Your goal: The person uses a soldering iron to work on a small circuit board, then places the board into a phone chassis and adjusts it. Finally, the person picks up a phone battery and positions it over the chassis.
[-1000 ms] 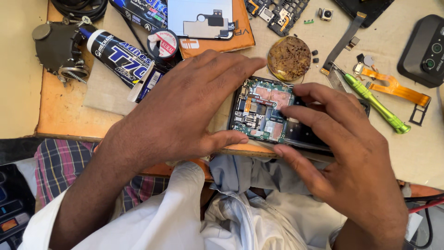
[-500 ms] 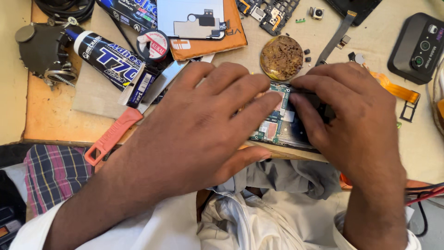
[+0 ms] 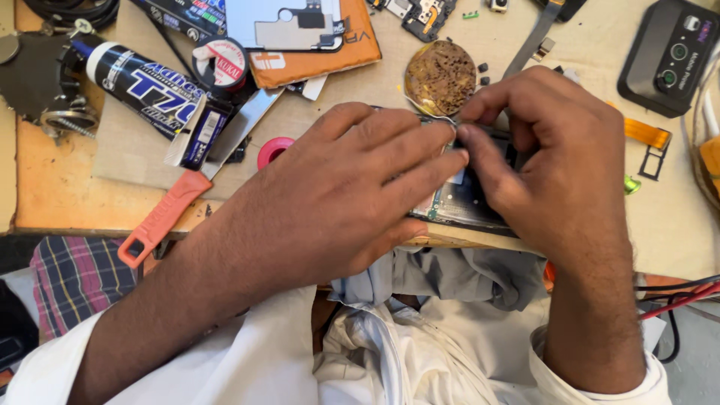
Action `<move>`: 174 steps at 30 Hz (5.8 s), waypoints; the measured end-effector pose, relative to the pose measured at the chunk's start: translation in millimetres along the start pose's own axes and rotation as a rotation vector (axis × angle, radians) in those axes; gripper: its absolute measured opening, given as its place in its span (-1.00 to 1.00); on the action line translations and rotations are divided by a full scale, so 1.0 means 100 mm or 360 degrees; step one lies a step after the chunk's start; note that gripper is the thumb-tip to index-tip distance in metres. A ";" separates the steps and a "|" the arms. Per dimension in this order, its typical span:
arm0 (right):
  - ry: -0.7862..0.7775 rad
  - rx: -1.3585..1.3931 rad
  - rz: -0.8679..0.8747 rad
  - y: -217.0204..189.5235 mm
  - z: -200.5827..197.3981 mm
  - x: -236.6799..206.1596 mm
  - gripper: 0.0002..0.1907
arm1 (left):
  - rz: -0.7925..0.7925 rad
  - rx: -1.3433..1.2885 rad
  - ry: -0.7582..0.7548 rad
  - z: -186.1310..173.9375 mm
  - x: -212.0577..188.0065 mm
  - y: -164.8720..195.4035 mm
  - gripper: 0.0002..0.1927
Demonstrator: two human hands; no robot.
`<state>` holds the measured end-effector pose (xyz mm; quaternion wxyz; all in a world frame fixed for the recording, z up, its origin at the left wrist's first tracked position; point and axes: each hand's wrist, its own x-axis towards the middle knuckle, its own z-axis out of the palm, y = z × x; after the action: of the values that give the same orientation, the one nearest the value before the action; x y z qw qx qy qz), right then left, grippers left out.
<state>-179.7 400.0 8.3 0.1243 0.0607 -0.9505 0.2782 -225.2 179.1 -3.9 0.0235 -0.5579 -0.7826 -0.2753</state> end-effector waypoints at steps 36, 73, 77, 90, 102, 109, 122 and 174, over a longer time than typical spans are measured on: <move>0.0009 0.0731 0.0662 -0.33 0.18 -0.28 -0.74 | -0.0222 -0.0285 -0.0073 -0.18 -0.19 -0.27 -0.02; -0.0110 -0.0263 -0.0322 -0.40 0.00 -0.20 -0.27 | -0.0220 -0.0295 -0.0034 -0.18 -0.21 -0.37 0.18; -0.0141 -0.0270 -0.0322 -0.40 -0.03 -0.20 -0.29 | -0.0231 -0.0321 -0.0036 -0.16 -0.22 -0.39 0.16; 0.0003 0.1064 0.0245 0.01 -0.19 -0.54 -0.43 | -0.0080 -0.0118 0.0152 -0.21 -0.16 0.00 -0.33; -0.0272 0.0137 -0.0198 -0.27 -0.18 -0.31 -0.37 | -0.0197 0.0215 0.0169 -0.16 -0.26 -0.01 -0.34; -0.0106 -0.0054 -0.0306 -0.39 0.01 -0.17 -0.40 | -0.0267 0.0073 0.0151 -0.20 -0.33 -0.13 -0.17; 0.0062 -0.0101 -0.0219 -0.42 0.12 -0.22 -0.44 | -0.0265 0.0089 0.0148 -0.19 -0.34 -0.19 -0.16; -0.0170 -0.0208 -0.0368 -0.34 0.04 -0.18 -0.49 | -0.0279 0.0134 0.0201 -0.07 -0.34 -0.07 -0.27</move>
<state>-156.9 370.5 17.4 0.1086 0.1761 -0.9585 0.1960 -220.8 144.8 -12.6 0.0721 -0.4673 -0.8362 -0.2779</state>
